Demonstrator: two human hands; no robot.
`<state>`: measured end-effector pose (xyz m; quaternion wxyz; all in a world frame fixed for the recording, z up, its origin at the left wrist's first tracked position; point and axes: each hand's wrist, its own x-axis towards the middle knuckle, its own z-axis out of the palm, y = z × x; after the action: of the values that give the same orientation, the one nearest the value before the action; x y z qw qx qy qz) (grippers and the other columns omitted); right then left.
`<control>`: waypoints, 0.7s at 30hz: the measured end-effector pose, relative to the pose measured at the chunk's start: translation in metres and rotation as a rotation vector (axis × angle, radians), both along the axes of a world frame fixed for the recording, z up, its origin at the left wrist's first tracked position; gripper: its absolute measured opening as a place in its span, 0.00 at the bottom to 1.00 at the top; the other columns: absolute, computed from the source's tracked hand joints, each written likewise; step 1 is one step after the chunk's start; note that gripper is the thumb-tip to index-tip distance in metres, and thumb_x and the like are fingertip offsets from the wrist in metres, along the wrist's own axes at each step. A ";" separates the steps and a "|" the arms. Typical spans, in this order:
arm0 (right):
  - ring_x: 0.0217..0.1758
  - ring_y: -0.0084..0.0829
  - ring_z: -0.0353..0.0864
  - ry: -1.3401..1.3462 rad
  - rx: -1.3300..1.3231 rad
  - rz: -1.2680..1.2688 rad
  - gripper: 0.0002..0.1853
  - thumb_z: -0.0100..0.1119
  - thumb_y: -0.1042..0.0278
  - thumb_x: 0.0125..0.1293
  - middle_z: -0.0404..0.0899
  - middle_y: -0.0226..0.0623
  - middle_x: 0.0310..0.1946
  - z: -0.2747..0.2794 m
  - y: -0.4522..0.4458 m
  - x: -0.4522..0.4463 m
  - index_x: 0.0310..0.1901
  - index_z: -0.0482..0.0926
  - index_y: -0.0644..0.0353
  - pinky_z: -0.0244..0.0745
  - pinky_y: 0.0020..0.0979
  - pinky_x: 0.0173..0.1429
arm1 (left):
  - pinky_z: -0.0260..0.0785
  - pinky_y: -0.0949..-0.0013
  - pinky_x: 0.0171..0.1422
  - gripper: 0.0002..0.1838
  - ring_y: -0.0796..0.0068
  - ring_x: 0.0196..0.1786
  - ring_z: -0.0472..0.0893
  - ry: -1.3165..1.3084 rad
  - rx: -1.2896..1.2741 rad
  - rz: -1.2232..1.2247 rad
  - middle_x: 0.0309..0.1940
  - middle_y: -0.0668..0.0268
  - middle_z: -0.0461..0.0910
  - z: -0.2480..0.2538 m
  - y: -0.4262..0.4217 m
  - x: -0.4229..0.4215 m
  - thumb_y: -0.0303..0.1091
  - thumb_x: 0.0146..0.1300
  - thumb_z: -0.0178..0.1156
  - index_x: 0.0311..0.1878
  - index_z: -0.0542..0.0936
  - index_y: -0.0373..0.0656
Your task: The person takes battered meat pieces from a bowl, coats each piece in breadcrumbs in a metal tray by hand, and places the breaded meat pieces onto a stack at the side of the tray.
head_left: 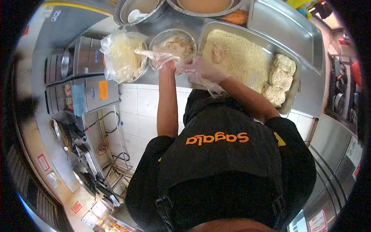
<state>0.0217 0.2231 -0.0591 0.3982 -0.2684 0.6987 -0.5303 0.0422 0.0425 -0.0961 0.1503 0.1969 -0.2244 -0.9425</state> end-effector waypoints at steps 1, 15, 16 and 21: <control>0.30 0.24 0.73 -0.026 -0.003 -0.029 0.23 0.59 0.49 0.56 0.78 0.38 0.26 0.019 -0.003 0.003 0.35 0.79 0.67 0.68 0.29 0.38 | 0.62 0.54 0.61 0.29 0.54 0.55 0.69 0.001 0.013 0.009 0.56 0.54 0.65 0.004 0.000 0.000 0.55 0.61 0.46 0.58 0.64 0.44; 0.33 0.35 0.77 0.341 -0.034 0.064 0.15 0.56 0.59 0.55 0.78 0.47 0.29 -0.014 -0.008 0.006 0.35 0.78 0.64 0.69 0.33 0.40 | 0.60 0.52 0.61 0.30 0.54 0.56 0.68 -0.214 0.084 0.003 0.55 0.53 0.66 0.010 -0.009 -0.021 0.52 0.59 0.52 0.59 0.62 0.45; 0.33 0.35 0.77 0.366 -0.013 0.066 0.15 0.56 0.60 0.55 0.78 0.47 0.29 -0.019 -0.002 -0.002 0.35 0.78 0.64 0.70 0.34 0.41 | 0.60 0.52 0.61 0.30 0.54 0.56 0.67 -0.221 0.087 -0.009 0.54 0.53 0.66 0.007 -0.009 -0.025 0.51 0.59 0.52 0.60 0.62 0.45; 0.34 0.43 0.79 0.380 0.352 -0.352 0.15 0.53 0.57 0.56 0.79 0.47 0.29 -0.029 0.078 -0.037 0.33 0.80 0.62 0.72 0.38 0.42 | 0.62 0.59 0.61 0.32 0.59 0.52 0.72 -0.137 -0.343 -0.017 0.51 0.55 0.70 -0.057 -0.019 -0.024 0.34 0.48 0.65 0.58 0.65 0.44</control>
<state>-0.0156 0.3007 -0.0886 0.2027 -0.1643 0.8776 -0.4022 0.0180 0.0233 -0.1530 0.1578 0.2303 -0.3933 -0.8760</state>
